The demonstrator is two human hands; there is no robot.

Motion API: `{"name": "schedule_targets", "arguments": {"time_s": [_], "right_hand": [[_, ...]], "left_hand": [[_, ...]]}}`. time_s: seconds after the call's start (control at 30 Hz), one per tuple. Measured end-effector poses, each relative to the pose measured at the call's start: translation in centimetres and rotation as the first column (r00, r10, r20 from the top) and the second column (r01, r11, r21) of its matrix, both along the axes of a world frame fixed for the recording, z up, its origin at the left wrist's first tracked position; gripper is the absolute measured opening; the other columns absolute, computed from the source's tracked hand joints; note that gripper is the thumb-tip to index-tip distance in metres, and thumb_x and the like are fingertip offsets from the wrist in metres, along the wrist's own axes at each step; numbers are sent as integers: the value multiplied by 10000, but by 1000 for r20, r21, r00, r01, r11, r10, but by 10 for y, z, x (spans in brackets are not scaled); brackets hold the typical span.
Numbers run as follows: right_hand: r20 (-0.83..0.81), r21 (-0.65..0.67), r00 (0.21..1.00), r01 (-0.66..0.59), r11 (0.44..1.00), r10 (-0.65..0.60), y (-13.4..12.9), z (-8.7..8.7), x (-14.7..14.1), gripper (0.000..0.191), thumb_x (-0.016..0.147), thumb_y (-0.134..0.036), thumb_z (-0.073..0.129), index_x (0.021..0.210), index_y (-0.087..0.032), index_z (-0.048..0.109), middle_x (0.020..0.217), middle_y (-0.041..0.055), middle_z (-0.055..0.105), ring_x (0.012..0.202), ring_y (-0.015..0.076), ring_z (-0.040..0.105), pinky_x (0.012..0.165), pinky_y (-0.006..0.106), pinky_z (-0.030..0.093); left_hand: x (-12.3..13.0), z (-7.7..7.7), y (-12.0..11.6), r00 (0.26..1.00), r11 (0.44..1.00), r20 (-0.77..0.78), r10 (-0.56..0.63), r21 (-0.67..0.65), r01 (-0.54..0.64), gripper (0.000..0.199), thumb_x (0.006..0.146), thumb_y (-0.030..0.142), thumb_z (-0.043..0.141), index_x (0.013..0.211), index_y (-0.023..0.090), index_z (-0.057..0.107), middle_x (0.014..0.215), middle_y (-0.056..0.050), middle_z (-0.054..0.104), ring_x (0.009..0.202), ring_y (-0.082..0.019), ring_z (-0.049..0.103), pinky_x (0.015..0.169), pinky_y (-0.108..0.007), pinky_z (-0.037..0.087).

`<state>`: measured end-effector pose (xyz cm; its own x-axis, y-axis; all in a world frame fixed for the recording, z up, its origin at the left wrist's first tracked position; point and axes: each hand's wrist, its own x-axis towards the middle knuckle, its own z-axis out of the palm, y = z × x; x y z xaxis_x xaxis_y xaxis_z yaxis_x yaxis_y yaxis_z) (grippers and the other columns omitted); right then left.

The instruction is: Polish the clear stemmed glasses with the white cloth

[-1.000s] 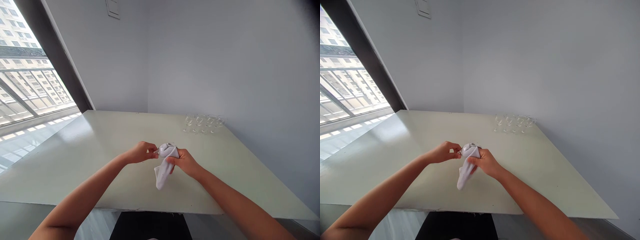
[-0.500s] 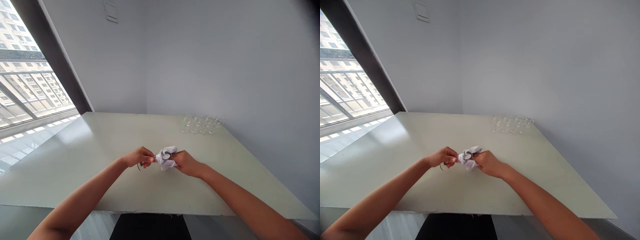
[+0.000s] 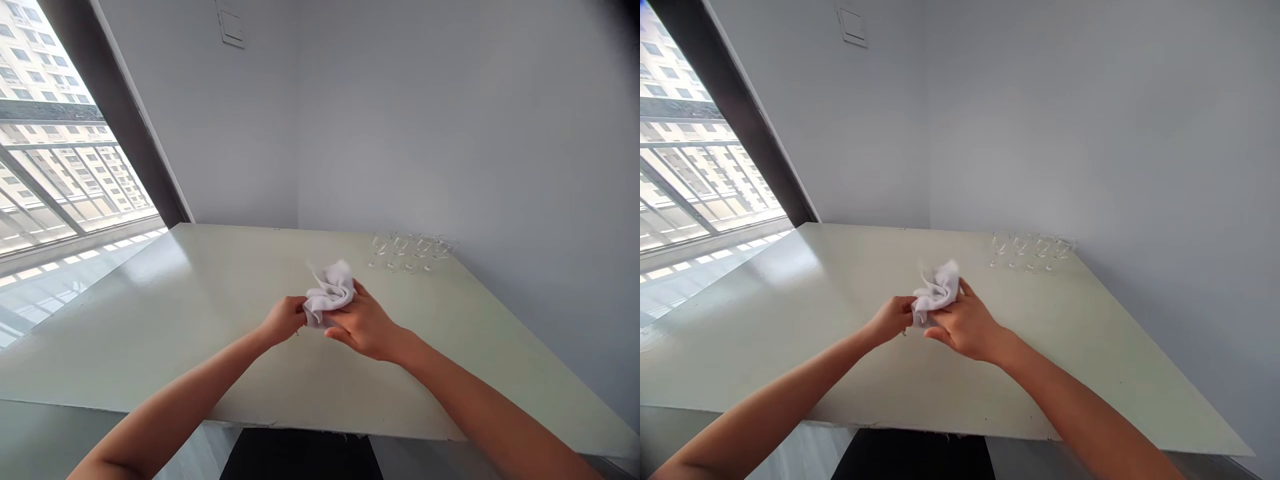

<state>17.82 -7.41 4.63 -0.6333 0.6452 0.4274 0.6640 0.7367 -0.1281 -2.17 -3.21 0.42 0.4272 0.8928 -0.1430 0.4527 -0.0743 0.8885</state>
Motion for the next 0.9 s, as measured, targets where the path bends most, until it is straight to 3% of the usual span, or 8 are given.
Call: {"name": "schedule_targets", "arguments": {"time_s": [0.13,0.23,0.33,0.4,0.47,0.53,0.67,0.9], "right_hand": [[-258,-323,963,-10,946,-78,20,2,-8,267,869,-323,417,939,-226,656,968,37,657,961,208,540,909,405,341],[-517,-703,803,-199,683,-298,43,2,6,286,823,-386,486,882,-181,677,819,42,661,776,184,579,703,327,428],[-725,-681,401,-540,495,-560,60,-10,10,254,774,-388,556,781,-160,668,672,15,623,661,153,561,638,304,437],[-743,-535,61,-653,536,-666,64,-23,3,184,748,-360,591,745,-184,642,692,0,622,690,153,565,665,312,452],[-713,-435,-131,-687,582,-688,62,-36,-11,168,754,-373,580,774,-212,626,767,-3,637,758,168,575,693,326,462],[-719,-402,-162,-696,595,-676,55,-47,-25,206,773,-414,547,823,-227,619,833,7,643,813,187,574,693,336,461],[-794,-427,-39,-676,601,-607,38,-62,-46,226,787,-417,539,861,-221,625,907,25,629,846,188,552,697,317,432],[-779,-511,75,-653,560,-623,32,-75,-44,280,706,-423,639,872,-198,624,805,29,615,687,149,518,562,267,389]], "left_hand": [[5,0,-8,984,892,-179,14,447,69,201,701,198,479,511,163,423,501,36,366,489,-81,311,492,-226,231],[4,0,-9,991,806,-135,11,588,71,178,763,274,492,622,180,546,568,17,478,537,-96,391,546,-224,291],[6,-1,-5,997,874,37,62,480,-72,158,766,337,520,806,208,601,654,8,563,583,-106,448,566,-218,337],[11,-3,-1,976,933,178,123,314,-175,187,748,369,540,816,201,586,667,7,571,579,-107,451,536,-213,341],[18,-6,3,930,960,326,171,155,-231,209,726,389,563,789,189,548,658,12,549,571,-101,447,516,-206,346],[27,-10,4,865,963,455,212,55,-265,228,713,393,577,757,182,502,637,23,504,566,-92,443,517,-200,356],[39,-22,6,775,939,561,292,-12,-345,274,698,392,592,664,176,427,587,50,386,532,-67,386,507,-185,326],[32,-41,15,910,935,283,303,95,-341,331,640,377,620,521,155,405,634,29,381,561,-75,361,508,-203,294]]}}
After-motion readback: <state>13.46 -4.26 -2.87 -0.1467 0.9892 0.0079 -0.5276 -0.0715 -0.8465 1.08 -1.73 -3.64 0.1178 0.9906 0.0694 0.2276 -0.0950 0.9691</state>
